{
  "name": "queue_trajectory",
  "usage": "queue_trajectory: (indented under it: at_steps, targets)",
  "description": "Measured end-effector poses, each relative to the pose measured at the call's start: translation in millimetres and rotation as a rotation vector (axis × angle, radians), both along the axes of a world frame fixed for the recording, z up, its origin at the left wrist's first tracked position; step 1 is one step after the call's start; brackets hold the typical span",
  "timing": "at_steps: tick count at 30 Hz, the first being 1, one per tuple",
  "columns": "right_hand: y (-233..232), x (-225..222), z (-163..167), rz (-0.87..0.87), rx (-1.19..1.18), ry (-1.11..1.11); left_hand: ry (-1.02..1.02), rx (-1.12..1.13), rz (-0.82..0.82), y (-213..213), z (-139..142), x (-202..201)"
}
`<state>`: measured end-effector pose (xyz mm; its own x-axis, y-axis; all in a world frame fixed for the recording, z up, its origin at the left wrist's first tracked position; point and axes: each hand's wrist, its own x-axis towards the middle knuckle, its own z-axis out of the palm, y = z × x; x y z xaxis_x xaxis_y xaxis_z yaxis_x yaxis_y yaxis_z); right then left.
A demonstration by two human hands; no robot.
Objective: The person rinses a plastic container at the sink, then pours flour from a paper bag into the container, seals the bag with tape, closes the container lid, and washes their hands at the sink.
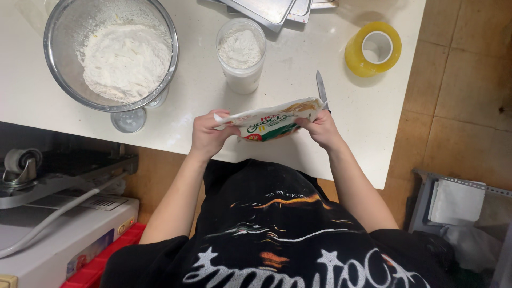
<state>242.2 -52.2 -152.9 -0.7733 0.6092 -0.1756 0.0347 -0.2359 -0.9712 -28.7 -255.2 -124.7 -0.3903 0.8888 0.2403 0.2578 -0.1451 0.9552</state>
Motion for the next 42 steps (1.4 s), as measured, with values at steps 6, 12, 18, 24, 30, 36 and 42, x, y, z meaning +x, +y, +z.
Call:
queue_trajectory:
  at_steps: [6, 12, 18, 24, 30, 36, 42]
  targets:
    - [-1, -1, -13, -0.111, 0.009, -0.141, -0.236, -0.369, -0.174, -10, 25, -9]
    - [2, -4, -9, -0.13, 0.006, -0.108, 0.308, -0.04, 0.122, -14, 37, 16]
    - [-9, -13, -13, -0.173, -0.07, -0.109, 0.225, -0.137, 0.197, -14, 21, 15]
    - [-7, -15, -16, 0.045, 0.124, -0.18, -0.257, -0.315, -0.004, 4, -36, 16]
    - [-3, -15, -15, -0.056, 0.039, -0.289, -0.285, -0.267, 0.036, 16, -55, 31]
    - [-6, -13, -21, -0.107, -0.067, -0.193, -0.264, -0.392, 0.146, 21, -64, 29]
    - [-14, -8, -20, -0.146, -0.126, -0.148, -0.275, -0.443, 0.134, 18, -65, 28]
